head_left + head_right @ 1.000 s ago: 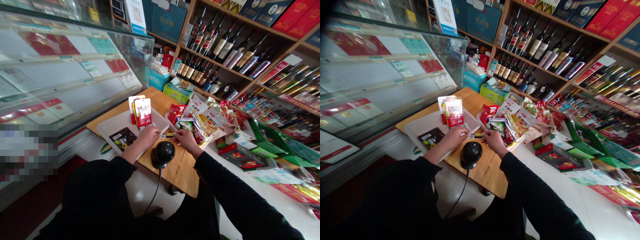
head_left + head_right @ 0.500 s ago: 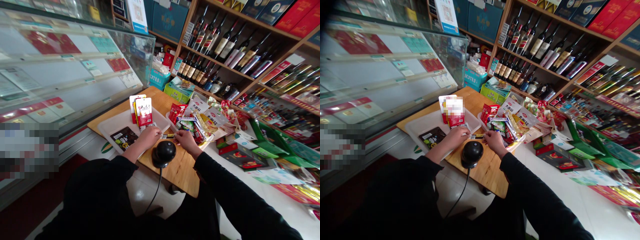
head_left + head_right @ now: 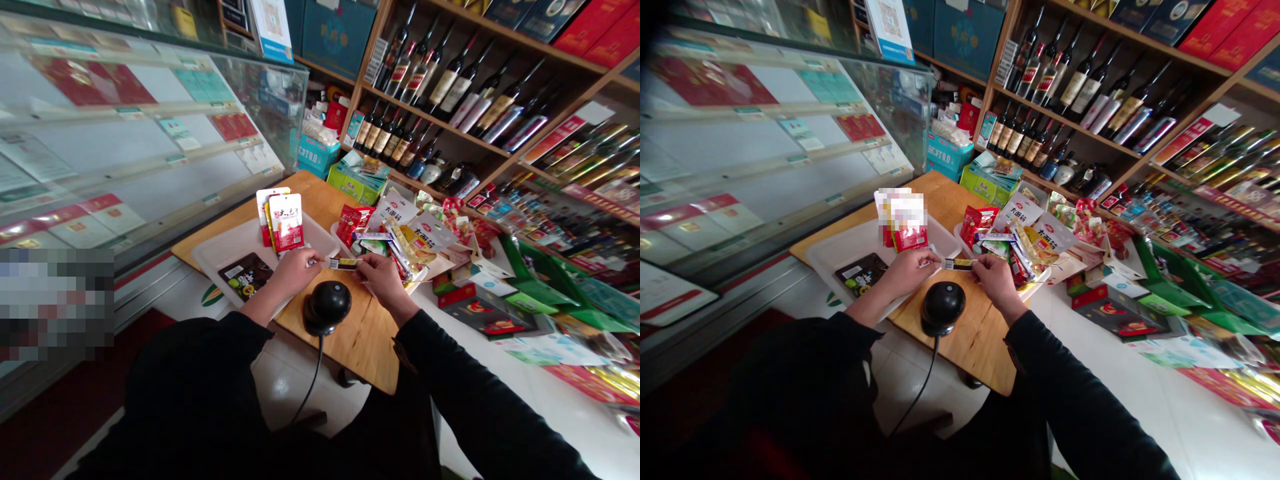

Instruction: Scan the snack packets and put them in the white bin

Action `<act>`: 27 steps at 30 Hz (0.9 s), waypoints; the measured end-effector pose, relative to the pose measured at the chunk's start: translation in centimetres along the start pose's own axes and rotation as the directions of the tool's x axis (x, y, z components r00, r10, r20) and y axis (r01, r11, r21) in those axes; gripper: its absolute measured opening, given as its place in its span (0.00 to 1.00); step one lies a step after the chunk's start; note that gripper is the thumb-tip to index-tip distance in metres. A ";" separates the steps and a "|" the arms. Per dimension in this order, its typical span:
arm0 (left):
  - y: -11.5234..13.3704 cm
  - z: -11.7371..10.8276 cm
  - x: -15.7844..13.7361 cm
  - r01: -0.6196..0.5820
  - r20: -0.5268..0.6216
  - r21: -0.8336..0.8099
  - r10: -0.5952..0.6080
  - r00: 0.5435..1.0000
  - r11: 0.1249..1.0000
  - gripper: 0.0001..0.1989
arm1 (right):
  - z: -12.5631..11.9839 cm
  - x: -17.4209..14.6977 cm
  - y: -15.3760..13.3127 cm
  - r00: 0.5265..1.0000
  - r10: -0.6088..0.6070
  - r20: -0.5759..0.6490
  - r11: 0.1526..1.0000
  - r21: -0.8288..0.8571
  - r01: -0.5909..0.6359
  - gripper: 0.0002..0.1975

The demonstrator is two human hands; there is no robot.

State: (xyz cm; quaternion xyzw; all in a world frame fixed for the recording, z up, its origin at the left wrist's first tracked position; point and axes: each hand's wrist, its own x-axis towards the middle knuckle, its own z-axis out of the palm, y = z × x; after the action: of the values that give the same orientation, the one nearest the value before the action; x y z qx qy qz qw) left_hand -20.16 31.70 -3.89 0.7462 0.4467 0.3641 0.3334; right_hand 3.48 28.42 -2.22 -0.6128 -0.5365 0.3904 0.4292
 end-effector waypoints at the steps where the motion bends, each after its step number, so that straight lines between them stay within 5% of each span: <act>1: -0.1 0.0 0.0 -0.003 -0.002 -0.004 0.003 1.000 1.000 0.11 | -0.3 -0.1 -0.2 1.000 0.004 -0.010 1.000 0.002 -0.004 0.14; 8: -0.4 -0.4 0.1 0.025 -0.005 -0.027 -0.026 1.000 0.999 0.09 | -3.9 -0.3 -1.3 0.987 -0.025 -0.157 1.000 -0.022 0.022 0.13; 15: -0.5 -0.3 -0.1 0.025 -0.015 -0.028 -0.026 1.000 0.999 0.10 | -6.3 1.7 -0.5 0.909 -0.003 -0.416 0.997 -0.069 -0.029 0.12; 21: -0.6 -0.3 0.0 0.015 -0.001 -0.003 -0.015 1.000 1.000 0.09 | -5.6 2.9 0.3 0.900 -0.023 -0.435 0.939 -0.318 -0.130 0.11; 27: -0.4 -0.7 -0.1 0.000 -0.017 0.029 0.000 1.000 1.000 0.08 | -4.4 3.8 0.2 0.914 -0.213 -0.345 0.785 -0.618 -0.050 0.11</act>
State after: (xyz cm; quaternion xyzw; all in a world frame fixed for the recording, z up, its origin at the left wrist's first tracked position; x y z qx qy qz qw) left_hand -20.90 31.84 -3.88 0.7478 0.4547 0.3640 0.3187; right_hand 8.11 31.73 -1.10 -0.7602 -0.5622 0.0428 0.3228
